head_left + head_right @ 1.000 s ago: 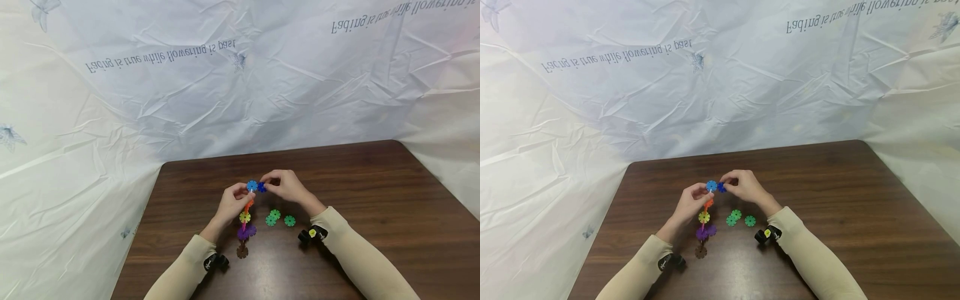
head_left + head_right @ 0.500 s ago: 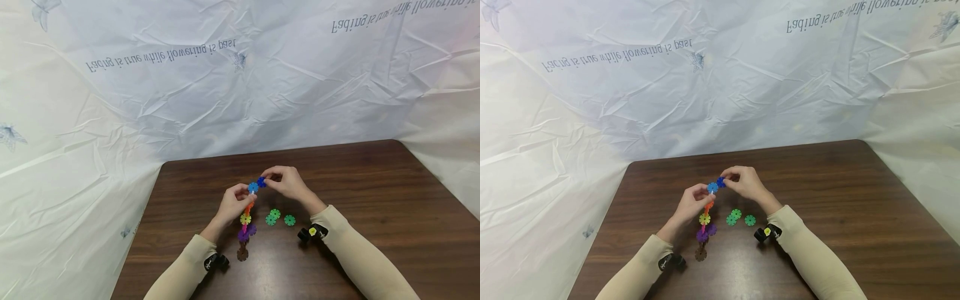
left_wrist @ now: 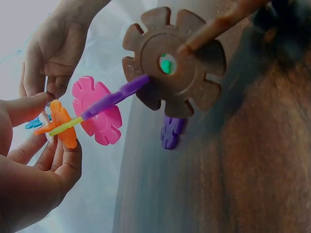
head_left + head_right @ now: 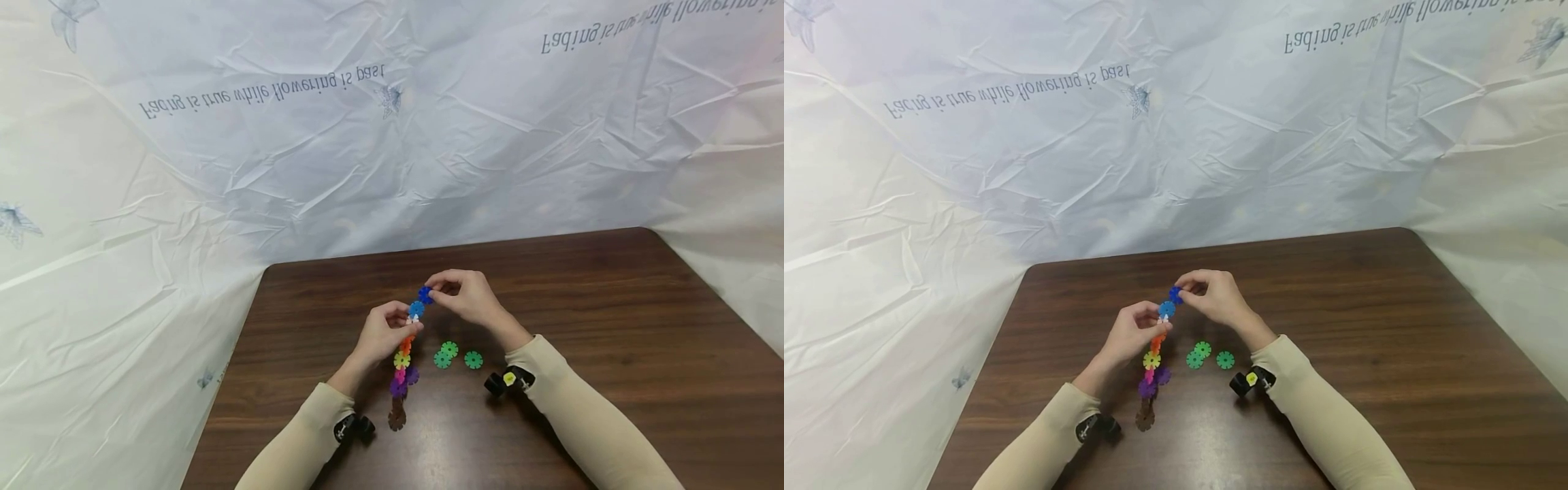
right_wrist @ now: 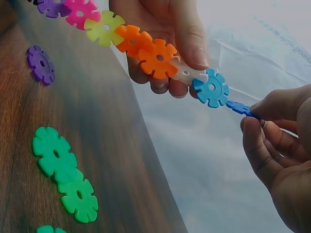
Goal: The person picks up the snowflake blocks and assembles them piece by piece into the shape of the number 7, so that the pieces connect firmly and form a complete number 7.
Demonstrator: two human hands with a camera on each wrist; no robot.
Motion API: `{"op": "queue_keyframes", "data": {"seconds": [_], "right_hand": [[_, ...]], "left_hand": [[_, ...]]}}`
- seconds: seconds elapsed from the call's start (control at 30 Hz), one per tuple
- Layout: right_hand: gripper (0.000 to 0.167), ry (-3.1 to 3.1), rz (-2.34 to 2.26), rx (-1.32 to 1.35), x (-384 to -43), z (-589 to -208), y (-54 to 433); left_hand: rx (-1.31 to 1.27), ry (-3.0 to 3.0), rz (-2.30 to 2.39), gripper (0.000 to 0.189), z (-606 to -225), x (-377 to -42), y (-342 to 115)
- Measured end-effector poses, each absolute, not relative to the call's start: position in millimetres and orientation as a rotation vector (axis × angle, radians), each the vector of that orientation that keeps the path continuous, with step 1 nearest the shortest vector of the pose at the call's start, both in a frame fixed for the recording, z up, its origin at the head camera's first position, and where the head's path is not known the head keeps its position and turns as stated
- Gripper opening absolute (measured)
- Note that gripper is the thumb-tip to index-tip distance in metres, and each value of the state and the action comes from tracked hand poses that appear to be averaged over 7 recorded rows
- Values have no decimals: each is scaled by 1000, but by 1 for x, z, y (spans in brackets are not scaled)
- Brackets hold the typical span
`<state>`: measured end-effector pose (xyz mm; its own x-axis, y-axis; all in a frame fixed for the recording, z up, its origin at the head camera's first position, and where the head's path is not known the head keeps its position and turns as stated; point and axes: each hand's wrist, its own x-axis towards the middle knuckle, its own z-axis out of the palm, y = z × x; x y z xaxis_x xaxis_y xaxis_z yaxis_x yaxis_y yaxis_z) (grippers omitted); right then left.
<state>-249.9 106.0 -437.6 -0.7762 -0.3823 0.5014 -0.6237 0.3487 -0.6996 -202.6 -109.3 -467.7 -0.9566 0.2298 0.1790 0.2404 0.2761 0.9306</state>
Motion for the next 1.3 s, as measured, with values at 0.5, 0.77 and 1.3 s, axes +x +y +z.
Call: {"op": "queue_keyframes", "data": {"seconds": [0.5,0.77,1.3], "right_hand": [[11,-2444,1475,874,-247,-434,108],[12,-2507,1582,870,-244,-432,105],[13,-2565,1722,801,-245,-437,102]], "left_hand": [[-476,-2590,-1710,23,-429,-178,-103],[-455,-2577,-1702,23,-465,-200,-108],[-463,-2621,-1599,25,-465,-196,-105]]}}
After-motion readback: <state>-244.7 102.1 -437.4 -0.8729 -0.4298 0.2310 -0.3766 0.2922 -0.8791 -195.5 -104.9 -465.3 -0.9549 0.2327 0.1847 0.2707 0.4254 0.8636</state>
